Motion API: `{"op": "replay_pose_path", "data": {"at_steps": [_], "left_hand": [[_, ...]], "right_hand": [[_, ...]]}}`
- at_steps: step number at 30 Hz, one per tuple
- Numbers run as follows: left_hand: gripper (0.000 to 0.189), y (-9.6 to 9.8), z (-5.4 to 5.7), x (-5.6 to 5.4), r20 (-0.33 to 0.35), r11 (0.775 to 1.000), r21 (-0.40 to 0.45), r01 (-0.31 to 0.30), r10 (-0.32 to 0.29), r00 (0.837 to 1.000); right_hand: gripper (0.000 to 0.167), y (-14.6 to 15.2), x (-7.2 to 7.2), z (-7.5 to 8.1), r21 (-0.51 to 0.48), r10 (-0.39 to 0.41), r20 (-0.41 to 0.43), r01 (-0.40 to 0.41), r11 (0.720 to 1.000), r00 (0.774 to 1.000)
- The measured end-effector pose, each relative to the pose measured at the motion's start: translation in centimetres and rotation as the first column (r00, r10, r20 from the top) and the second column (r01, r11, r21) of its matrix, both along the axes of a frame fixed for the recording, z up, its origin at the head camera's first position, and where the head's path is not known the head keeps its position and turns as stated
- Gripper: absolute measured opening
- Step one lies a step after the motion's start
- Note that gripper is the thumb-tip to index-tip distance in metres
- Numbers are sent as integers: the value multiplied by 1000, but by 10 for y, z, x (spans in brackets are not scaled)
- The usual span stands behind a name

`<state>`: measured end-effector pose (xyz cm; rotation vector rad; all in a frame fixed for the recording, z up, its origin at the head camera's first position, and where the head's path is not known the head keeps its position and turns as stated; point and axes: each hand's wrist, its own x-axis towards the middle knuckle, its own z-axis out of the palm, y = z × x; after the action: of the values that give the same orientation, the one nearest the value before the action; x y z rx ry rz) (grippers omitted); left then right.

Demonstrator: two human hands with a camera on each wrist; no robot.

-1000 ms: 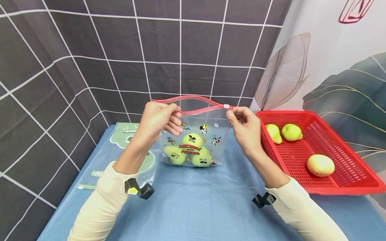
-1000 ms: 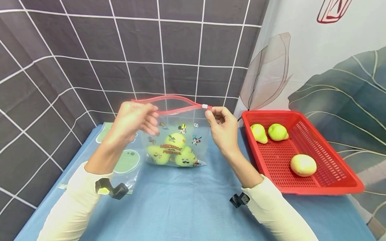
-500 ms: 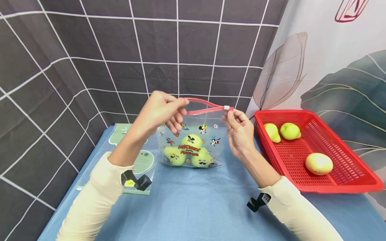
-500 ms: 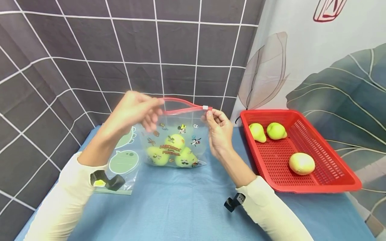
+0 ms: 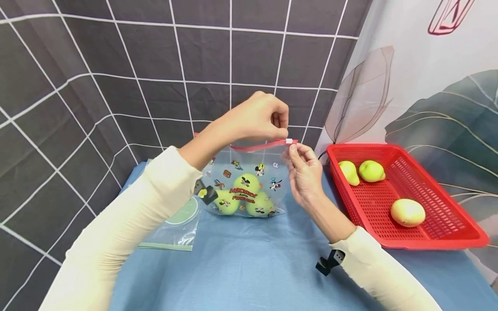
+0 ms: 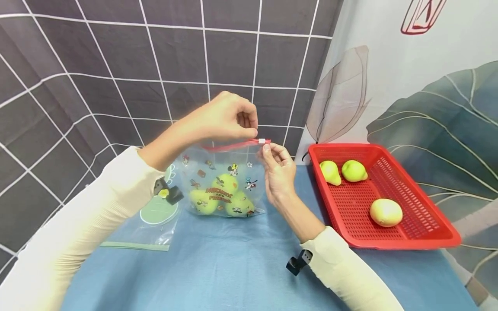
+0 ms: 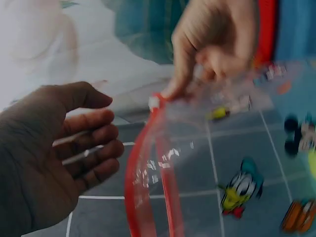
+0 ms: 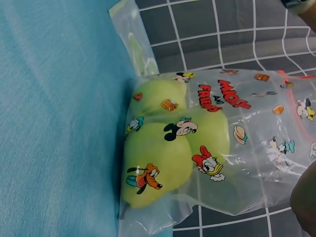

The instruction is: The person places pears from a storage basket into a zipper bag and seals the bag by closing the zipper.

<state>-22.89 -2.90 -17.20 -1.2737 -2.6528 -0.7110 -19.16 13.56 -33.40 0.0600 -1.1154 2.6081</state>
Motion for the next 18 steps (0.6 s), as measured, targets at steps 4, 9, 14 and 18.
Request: {"op": "replay_pose_path", "data": {"at_steps": [4,9,14,18], "left_hand": [[13,13,1,-10,-12,987,-156,48,-50,999],[11,27,3,-8,-38,957,-287,48,-61,997],[11,37,5,-3,-53,916,-400,-4,-19,998],[12,38,5,-3,-59,900,-435,-22,-4,998]], "right_hand": [[17,-3,1,-1,11,-10,-7,10,1000,1000],[19,-6,4,-1,21,-11,-30,11,1000,1000],[14,-5,6,-2,29,-20,-58,21,999,998],[21,-4,6,-3,46,-36,-69,39,998,997]]}}
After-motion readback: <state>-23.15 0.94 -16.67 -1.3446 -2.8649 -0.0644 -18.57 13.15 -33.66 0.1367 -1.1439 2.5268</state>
